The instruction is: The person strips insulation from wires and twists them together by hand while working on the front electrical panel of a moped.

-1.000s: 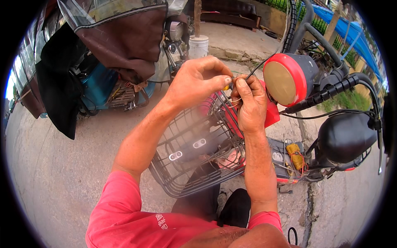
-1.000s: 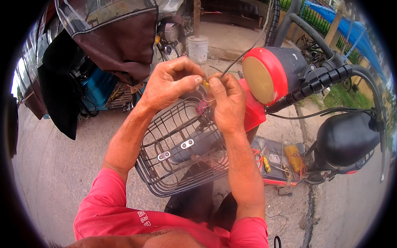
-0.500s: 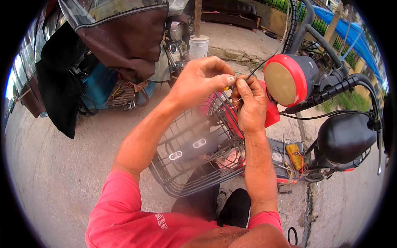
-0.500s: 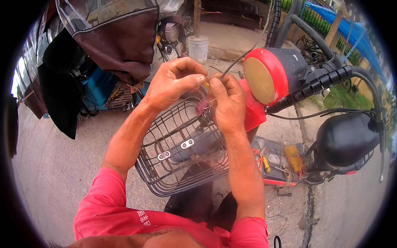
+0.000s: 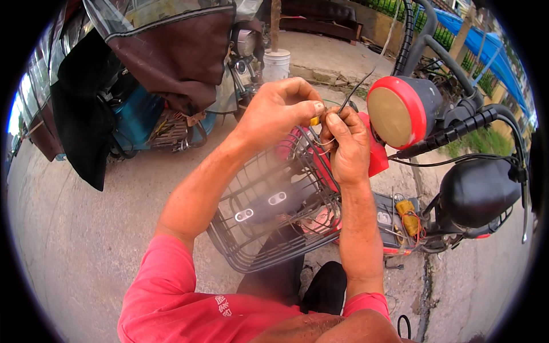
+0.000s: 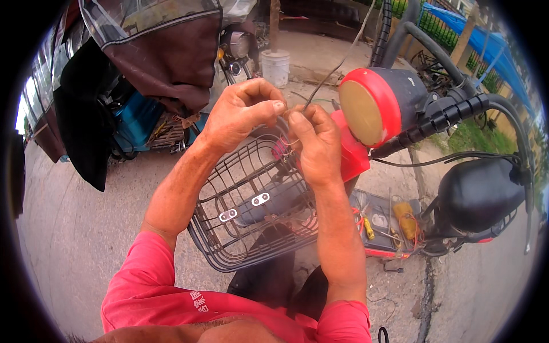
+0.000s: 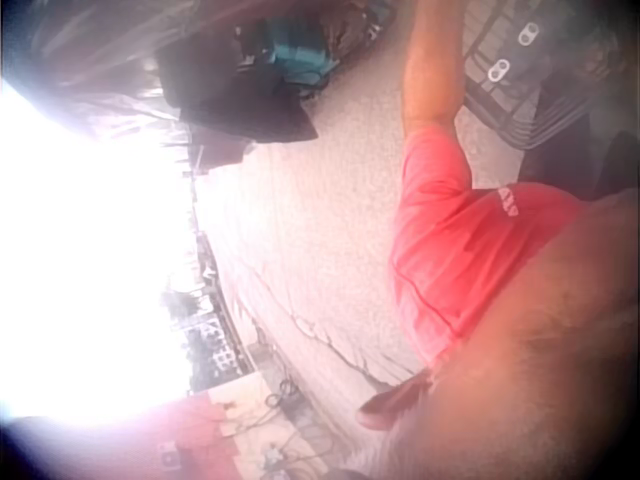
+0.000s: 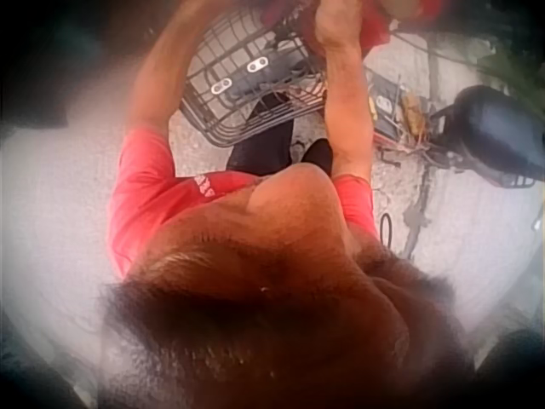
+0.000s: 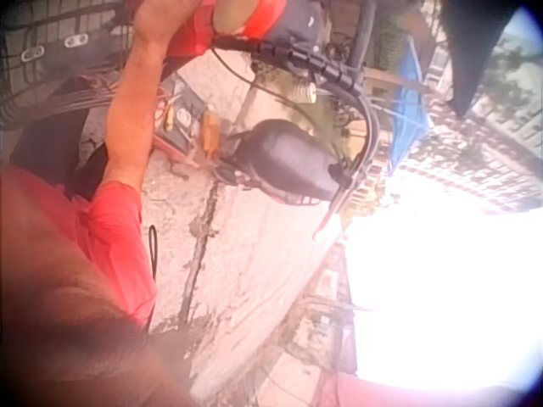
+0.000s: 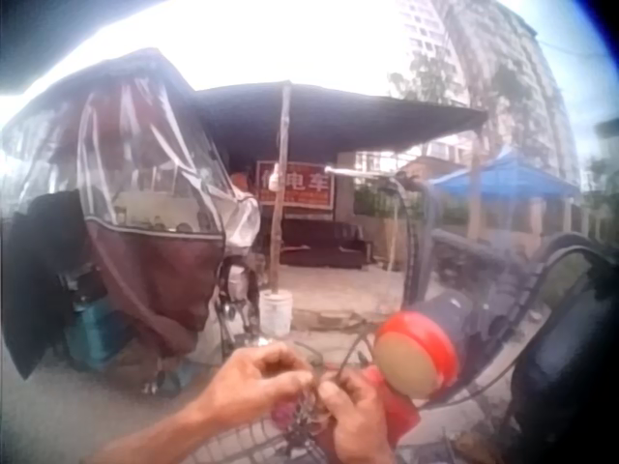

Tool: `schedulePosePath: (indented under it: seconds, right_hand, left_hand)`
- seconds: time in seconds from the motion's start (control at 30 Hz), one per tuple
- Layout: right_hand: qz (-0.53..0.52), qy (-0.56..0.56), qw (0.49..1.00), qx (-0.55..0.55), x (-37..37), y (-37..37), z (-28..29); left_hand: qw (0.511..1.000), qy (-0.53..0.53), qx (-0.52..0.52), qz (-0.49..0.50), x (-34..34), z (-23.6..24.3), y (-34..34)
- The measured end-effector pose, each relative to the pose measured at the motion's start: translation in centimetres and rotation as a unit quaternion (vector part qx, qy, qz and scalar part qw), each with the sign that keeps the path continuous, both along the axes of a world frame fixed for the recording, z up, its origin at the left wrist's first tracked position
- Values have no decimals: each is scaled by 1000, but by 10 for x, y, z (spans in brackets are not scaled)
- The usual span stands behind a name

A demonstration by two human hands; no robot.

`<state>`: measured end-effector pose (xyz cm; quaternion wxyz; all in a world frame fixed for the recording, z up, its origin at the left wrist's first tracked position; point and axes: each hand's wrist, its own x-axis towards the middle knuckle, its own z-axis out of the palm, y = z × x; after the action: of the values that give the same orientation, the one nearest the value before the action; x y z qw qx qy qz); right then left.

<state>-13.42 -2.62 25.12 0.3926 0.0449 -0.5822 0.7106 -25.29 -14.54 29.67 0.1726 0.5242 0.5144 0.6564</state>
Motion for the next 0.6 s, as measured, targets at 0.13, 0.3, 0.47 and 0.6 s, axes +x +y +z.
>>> schedulePosePath:
  seconds: [0.13, 0.3, 0.47, 0.6]
  right_hand:
    - [31, -13, 999, -11, 1, 3, -1]
    - [45, -11, 999, -21, 2, 7, -3]
    - [45, -9, 998, -34, 2, 4, -1]
    - [35, 0, 999, -37, 2, 4, 0]
  left_hand:
    - [1000, -10, -5, 1, -1, 0, -1]
    - [1000, -17, -10, 5, 2, 0, 2]
    - [998, -60, -4, -3, -6, -5, 3]
    - [997, -69, 5, -41, -3, -4, 2]
